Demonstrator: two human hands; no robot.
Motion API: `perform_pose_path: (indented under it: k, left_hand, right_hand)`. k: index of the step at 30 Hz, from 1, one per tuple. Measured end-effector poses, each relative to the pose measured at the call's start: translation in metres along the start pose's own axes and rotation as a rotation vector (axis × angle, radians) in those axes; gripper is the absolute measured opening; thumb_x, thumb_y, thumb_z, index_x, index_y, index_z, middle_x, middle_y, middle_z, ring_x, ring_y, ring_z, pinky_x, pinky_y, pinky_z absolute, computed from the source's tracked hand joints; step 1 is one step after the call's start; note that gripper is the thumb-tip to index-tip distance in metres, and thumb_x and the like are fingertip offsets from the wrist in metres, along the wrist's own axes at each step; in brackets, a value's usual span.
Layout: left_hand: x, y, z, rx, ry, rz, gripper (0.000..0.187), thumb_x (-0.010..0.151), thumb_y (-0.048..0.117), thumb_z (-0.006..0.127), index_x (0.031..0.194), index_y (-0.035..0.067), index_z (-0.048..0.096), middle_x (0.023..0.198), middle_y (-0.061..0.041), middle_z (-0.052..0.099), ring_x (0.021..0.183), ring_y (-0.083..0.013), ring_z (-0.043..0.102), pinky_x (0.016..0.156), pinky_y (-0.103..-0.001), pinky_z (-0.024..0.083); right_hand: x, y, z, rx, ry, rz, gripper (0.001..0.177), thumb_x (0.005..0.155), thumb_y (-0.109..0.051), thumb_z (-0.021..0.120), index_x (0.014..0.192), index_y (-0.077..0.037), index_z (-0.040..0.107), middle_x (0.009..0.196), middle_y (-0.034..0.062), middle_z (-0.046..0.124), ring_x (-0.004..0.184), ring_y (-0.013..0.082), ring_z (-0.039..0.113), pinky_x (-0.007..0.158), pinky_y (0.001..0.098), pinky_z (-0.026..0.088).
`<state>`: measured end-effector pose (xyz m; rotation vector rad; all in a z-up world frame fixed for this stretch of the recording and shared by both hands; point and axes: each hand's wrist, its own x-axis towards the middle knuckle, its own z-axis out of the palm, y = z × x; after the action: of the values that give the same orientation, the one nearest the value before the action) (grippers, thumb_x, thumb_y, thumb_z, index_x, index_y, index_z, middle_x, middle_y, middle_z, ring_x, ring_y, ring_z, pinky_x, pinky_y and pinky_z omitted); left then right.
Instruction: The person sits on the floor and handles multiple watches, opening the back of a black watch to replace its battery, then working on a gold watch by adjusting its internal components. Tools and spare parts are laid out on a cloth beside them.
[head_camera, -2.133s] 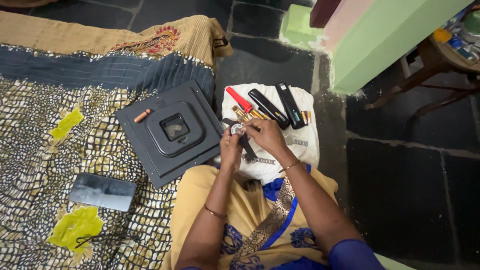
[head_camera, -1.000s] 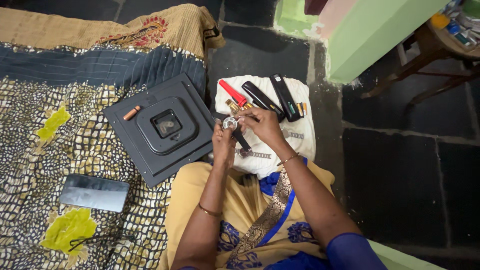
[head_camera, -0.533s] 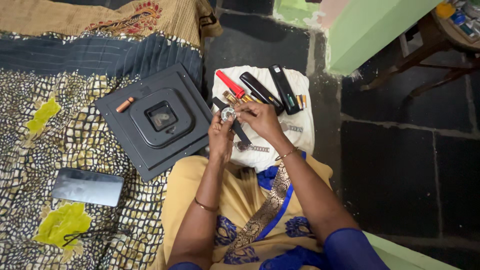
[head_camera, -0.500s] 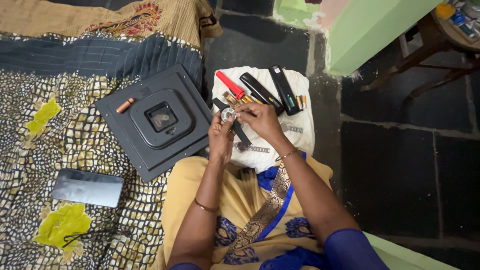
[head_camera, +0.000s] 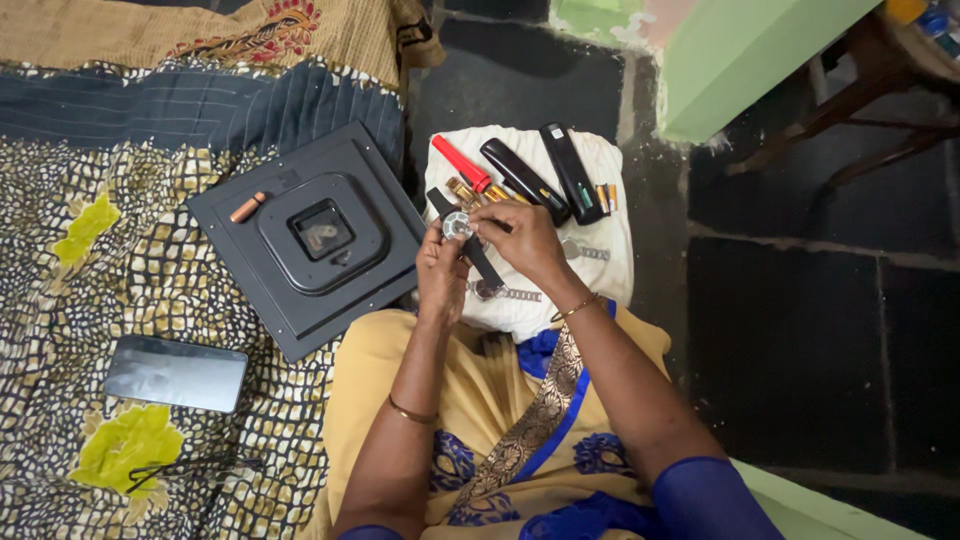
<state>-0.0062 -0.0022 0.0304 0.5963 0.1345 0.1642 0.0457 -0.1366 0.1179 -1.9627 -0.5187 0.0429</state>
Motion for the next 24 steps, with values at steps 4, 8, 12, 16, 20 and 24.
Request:
perform_pose_path:
  k: [4,8,12,16,20,24]
  left_hand:
    - [0.000,-0.001,-0.001,0.071,0.008,0.012,0.030,0.100,0.002,0.059,0.129,0.001,0.054,0.104,-0.007,0.070,0.083,-0.0121,0.067,0.073,-0.025,0.054]
    - [0.000,0.000,0.000,0.120,0.062,-0.012,0.028,0.101,0.004,0.060,0.128,0.002,0.055,0.098,-0.003,0.071,0.072,-0.0045,0.063,0.057,-0.018,0.047]
    - [-0.001,0.003,0.002,0.163,0.072,-0.017,0.029,0.099,0.006,0.061,0.128,0.004,0.056,0.091,0.000,0.069,0.057,-0.0006,0.054,0.046,-0.016,0.039]
    - [0.000,0.003,0.002,0.184,0.079,-0.009,0.029,0.099,0.006,0.061,0.128,0.004,0.056,0.088,0.001,0.067,0.051,0.0003,0.047,0.042,-0.016,0.034]
    - [0.000,0.002,0.001,0.187,0.092,0.009,0.030,0.100,0.005,0.060,0.129,0.004,0.055,0.090,0.002,0.066,0.051,0.0009,0.044,0.042,-0.017,0.032]
    - [0.000,0.000,0.000,0.239,0.113,0.035,0.032,0.099,0.003,0.059,0.131,0.004,0.056,0.094,0.001,0.066,0.059,0.0001,0.049,0.048,-0.017,0.038]
  right_hand:
    - [0.001,-0.002,-0.001,-0.019,0.013,-0.037,0.015,0.089,-0.009,0.077,0.102,-0.001,0.078,0.101,0.0114,0.079,0.089,0.0155,0.076,0.076,0.0285,0.061]
    - [0.001,-0.006,-0.001,-0.020,0.005,-0.014,0.016,0.088,-0.009,0.077,0.102,-0.001,0.078,0.102,0.0111,0.079,0.086,0.0156,0.076,0.075,0.0287,0.061]
    - [0.001,-0.008,-0.002,-0.030,-0.016,0.040,0.017,0.088,-0.010,0.076,0.102,-0.002,0.078,0.100,0.0104,0.079,0.082,0.0158,0.076,0.073,0.0285,0.061]
    - [0.001,-0.012,-0.001,-0.065,0.009,-0.012,0.016,0.089,-0.011,0.075,0.102,-0.002,0.078,0.101,0.0108,0.079,0.084,0.0172,0.078,0.074,0.0296,0.061]
    - [-0.004,-0.017,0.002,-0.214,0.070,-0.191,0.012,0.090,-0.011,0.075,0.099,-0.004,0.077,0.097,0.0116,0.077,0.087,0.0251,0.076,0.078,0.0339,0.060]
    - [-0.006,-0.017,0.010,-0.303,0.082,-0.204,0.011,0.090,-0.012,0.073,0.097,-0.006,0.077,0.098,0.0110,0.077,0.086,0.0284,0.075,0.077,0.0365,0.059]
